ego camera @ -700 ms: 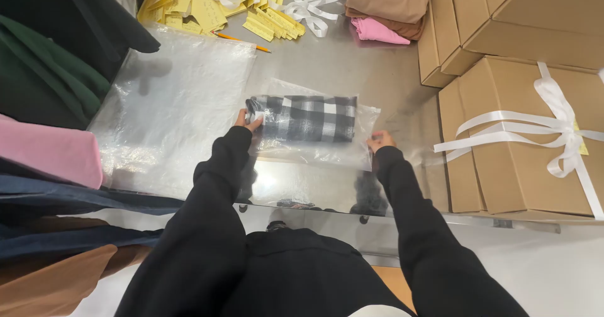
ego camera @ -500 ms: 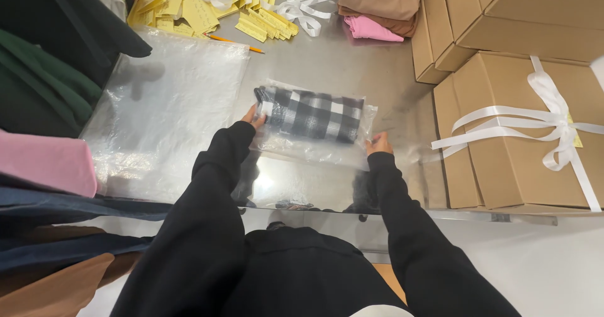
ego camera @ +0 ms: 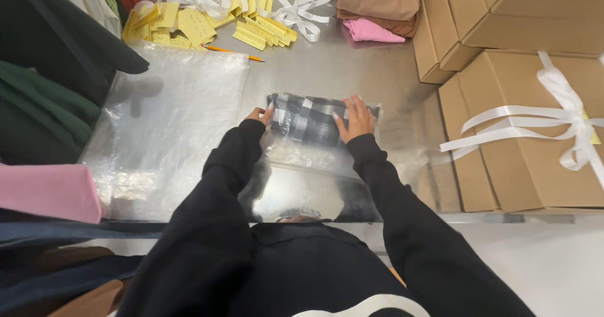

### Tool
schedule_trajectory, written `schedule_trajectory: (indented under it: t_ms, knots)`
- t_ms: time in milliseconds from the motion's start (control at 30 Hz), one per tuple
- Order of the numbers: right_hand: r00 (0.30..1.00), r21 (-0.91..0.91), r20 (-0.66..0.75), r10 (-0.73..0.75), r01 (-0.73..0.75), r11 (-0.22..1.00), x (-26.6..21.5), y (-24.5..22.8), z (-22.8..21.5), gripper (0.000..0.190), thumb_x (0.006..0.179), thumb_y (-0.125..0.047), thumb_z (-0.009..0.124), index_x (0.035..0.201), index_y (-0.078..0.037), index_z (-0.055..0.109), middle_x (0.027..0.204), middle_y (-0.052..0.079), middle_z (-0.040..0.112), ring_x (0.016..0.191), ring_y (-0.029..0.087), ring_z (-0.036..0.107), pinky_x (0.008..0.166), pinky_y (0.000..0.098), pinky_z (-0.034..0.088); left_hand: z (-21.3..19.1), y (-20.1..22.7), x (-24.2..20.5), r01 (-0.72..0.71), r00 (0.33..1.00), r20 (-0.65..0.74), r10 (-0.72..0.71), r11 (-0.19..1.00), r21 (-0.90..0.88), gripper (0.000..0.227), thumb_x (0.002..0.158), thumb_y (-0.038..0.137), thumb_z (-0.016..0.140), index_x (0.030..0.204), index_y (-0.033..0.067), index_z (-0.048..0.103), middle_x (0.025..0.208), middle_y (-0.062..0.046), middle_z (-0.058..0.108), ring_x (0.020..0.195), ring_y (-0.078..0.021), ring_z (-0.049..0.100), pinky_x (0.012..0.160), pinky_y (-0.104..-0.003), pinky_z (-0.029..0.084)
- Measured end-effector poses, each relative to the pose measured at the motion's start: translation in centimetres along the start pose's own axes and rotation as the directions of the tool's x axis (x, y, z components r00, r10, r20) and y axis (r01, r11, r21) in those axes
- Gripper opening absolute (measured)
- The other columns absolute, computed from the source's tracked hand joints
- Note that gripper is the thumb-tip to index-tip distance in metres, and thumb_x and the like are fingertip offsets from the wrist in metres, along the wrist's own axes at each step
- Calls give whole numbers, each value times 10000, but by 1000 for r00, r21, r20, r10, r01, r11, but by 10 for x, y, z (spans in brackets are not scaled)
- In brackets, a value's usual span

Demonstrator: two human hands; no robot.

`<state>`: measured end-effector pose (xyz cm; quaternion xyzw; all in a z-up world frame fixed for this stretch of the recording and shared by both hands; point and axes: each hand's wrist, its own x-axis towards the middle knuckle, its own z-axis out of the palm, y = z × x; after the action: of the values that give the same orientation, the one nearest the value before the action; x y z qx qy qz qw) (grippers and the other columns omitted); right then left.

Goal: The person places a plastic-wrapped folded garment into a cardboard box, closes the lid, and ties a white ribbon around the box to secure it. The person then adjusts the ribbon and ties a neat bow on top of the box.

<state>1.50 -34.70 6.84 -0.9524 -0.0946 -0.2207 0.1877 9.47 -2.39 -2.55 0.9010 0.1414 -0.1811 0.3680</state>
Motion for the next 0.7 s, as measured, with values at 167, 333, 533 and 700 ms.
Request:
schedule_trajectory:
  t_ms: [167, 333, 533, 700]
  knots:
    - [966, -175, 247, 68, -25, 984, -20, -4, 27, 554, 1035, -546, 432, 1539, -318, 394, 1635, 69, 317, 1524, 404, 220, 1152, 747, 130, 16, 17, 45, 55, 997, -46, -69, 966, -254, 728, 884, 800, 557, 1327, 225, 616, 1233, -51, 717, 1215, -273, 642, 1018, -429, 519]
    - [975, -205, 187, 118, -79, 976, -30, -14, 15, 612, 1017, -595, 425, 1562, -323, 367, 1650, 78, 279, 1510, 459, 198, 1123, 782, 135, 43, 12, 81, 3, 998, -52, -22, 939, -343, 555, 866, 630, 741, 1200, 193, 668, 1109, -69, 732, 1128, -319, 677, 979, -469, 539]
    - [944, -220, 204, 260, -215, 952, -23, -16, 15, 663, 976, -647, 466, 1565, -367, 347, 1641, 61, 276, 1505, 475, 177, 1097, 811, 186, 37, 25, 61, -44, 987, -162, -2, 959, -280, 299, 881, 517, 768, 1021, 284, 645, 942, 31, 728, 958, -215, 731, 821, -394, 586]
    - [919, -187, 225, 325, -287, 940, -7, -8, 20, 572, 1012, -655, 396, 1508, -373, 448, 1630, 33, 327, 1514, 443, 205, 1096, 813, 143, 3, 100, -43, -293, 801, -477, 363, 931, 216, 493, 1041, 234, 559, 1482, 92, 390, 1447, -170, 366, 1370, -406, 421, 1118, -691, 345]
